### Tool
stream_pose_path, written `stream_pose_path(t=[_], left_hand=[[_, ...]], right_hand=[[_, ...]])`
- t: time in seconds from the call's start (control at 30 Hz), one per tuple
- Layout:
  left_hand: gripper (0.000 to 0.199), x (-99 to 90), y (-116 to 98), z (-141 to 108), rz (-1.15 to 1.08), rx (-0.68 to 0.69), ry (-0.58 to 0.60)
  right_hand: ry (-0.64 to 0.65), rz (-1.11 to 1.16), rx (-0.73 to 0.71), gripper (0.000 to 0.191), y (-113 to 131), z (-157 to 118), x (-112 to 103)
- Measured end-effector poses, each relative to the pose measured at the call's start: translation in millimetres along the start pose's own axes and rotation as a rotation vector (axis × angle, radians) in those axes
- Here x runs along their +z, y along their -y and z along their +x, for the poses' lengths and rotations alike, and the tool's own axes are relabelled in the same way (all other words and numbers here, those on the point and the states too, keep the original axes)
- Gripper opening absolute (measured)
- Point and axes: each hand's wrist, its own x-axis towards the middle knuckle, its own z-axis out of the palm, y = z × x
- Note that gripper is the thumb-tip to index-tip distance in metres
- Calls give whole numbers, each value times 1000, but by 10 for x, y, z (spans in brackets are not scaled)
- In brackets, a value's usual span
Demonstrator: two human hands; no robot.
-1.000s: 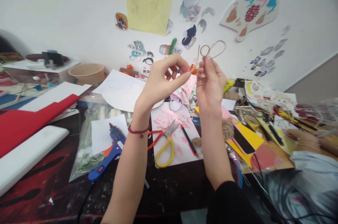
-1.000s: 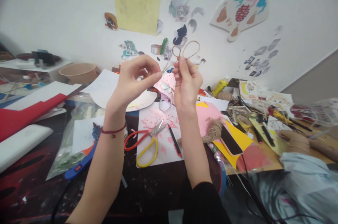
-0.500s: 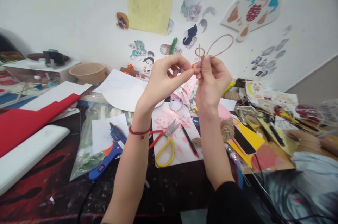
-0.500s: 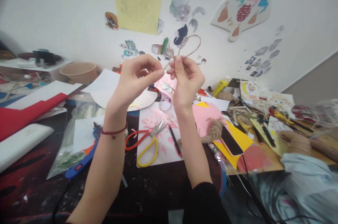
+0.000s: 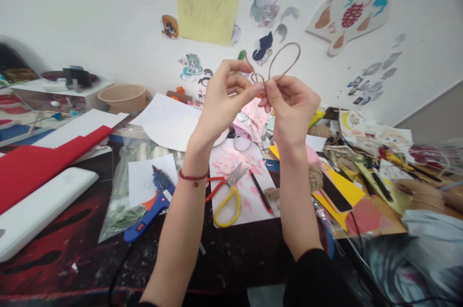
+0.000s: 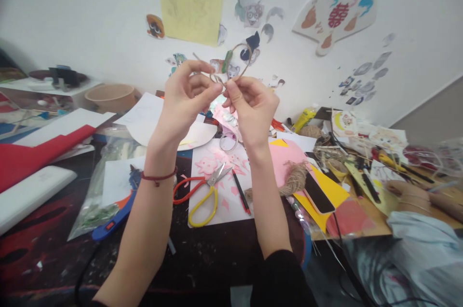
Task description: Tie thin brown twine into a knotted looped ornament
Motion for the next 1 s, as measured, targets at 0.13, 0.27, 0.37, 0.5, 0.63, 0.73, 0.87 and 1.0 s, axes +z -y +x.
stream_pose_path(t=[0.13,0.27,0.37,0.5,0.63,0.73,0.87,1.0], left_hand=[[26,-54,-38,-12,-84,-69,114],[24,-62,-24,-14,-146,-64,60],[28,-53,8,-1,-169,-53,-28],[25,-74,46,31,-206,-41,-142],[22,-165,53,58,-263,-43,-324],[32,-240,58,66,-213,-78,-379],[46,-283,121,74,-126,-83,-331],[50,-290,170,68,-51,-126,-308]], right_hand=[[42,9,2,22,-3,6,-11],[49,8,34,21,24,14,-31],[44,-13,64,24,42,21,-51],[14,-51,80,31,18,40,-93],[-5,-75,33,30,-35,74,-154],[-3,-72,13,27,-48,86,-175],[3,-68,26,23,-23,68,-160],[34,-74,60,19,18,54,-162]])
